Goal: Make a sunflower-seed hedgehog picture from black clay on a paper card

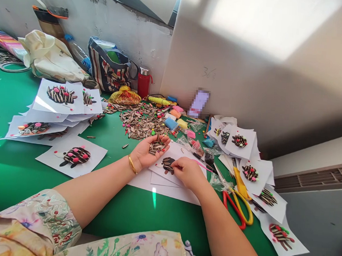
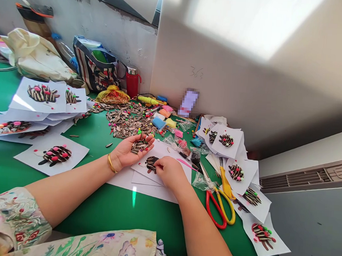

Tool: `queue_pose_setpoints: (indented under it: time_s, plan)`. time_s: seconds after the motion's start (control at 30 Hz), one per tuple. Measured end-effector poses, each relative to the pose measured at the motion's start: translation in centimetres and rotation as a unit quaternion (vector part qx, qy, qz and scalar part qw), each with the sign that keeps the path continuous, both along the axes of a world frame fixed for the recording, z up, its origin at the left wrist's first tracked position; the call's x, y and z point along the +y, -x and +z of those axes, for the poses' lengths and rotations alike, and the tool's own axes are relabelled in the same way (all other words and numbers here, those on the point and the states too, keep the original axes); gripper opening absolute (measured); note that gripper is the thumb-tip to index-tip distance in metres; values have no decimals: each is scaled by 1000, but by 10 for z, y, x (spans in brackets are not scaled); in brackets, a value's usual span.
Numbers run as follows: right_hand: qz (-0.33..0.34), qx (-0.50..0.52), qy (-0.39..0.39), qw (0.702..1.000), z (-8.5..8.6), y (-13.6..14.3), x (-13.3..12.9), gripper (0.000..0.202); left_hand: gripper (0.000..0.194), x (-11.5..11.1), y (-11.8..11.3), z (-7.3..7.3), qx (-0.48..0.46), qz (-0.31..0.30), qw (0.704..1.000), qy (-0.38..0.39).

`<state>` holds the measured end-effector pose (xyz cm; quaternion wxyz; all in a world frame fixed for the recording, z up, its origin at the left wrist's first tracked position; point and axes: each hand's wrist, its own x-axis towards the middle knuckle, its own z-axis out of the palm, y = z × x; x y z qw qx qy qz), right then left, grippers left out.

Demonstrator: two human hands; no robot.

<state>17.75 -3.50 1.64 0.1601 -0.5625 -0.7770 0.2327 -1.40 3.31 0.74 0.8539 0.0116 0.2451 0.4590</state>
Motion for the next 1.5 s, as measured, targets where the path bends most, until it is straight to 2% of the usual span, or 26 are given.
queue_pose_setpoints:
  time_s: [0.2,0.33,0.43,0.57,0.67,0.77,0.97,1.07,1.17,1.3,1.5]
  plan:
    - [-13,53,-67,996,5,-2,-2,17,11,-1,1,1,-9,-2,1000,11]
    - [4,79,-112,991,13,13,-4,16,11,-2,0,1,-19,-8,1000,9]
    - [47,55,-134,988,19,32,-2,17,10,-3,-1,1,-32,-15,999,3]
    - [65,-18,-184,981,21,58,11,9,12,-3,-4,2,-27,-24,999,-15]
    - [64,-71,-181,979,19,72,21,8,12,-3,-4,3,7,-16,1000,-23]
    - [54,-74,-169,981,17,77,24,10,14,-1,-4,2,17,-10,1000,-24]
    - [-5,56,-153,987,22,58,23,8,15,0,-1,-2,-19,-30,999,-21]
    - [-44,133,-169,976,27,43,26,25,14,-2,0,0,-32,-25,999,-9]
    - [-63,155,-166,972,28,31,30,26,13,-5,1,3,-47,-11,999,1]
    - [-81,182,-105,974,23,25,30,15,12,-6,1,6,-41,-14,999,4]
    - [-103,176,-42,978,13,14,21,5,10,-3,2,1,-53,-5,999,9]
